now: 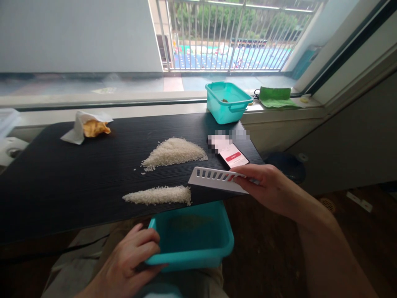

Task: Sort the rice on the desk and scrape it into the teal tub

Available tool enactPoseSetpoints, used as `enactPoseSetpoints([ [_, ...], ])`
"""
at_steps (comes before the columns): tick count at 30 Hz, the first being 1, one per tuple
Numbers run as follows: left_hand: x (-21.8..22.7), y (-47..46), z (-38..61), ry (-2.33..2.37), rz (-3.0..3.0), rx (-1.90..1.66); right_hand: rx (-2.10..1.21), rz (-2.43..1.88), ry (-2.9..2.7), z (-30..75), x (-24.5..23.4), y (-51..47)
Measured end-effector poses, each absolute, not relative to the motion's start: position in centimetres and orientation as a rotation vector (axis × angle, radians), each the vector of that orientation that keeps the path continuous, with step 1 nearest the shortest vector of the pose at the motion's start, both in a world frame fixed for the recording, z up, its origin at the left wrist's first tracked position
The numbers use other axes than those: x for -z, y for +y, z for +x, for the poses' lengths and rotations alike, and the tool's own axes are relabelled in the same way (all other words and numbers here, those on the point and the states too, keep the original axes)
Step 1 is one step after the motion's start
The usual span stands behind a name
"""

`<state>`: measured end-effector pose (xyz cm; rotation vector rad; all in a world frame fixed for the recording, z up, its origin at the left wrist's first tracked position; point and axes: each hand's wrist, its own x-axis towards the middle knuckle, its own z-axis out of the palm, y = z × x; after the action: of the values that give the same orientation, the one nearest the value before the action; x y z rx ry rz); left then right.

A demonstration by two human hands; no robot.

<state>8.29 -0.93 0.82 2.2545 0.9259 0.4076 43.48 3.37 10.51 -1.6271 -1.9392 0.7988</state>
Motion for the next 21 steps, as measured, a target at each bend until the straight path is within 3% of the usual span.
enactPoseSetpoints([
  [21, -1.0, -0.9, 8.3, 0.889, 2.254, -0.435, -0.786, -1.550, -2.094, 43.5, -11.3, 1.5],
])
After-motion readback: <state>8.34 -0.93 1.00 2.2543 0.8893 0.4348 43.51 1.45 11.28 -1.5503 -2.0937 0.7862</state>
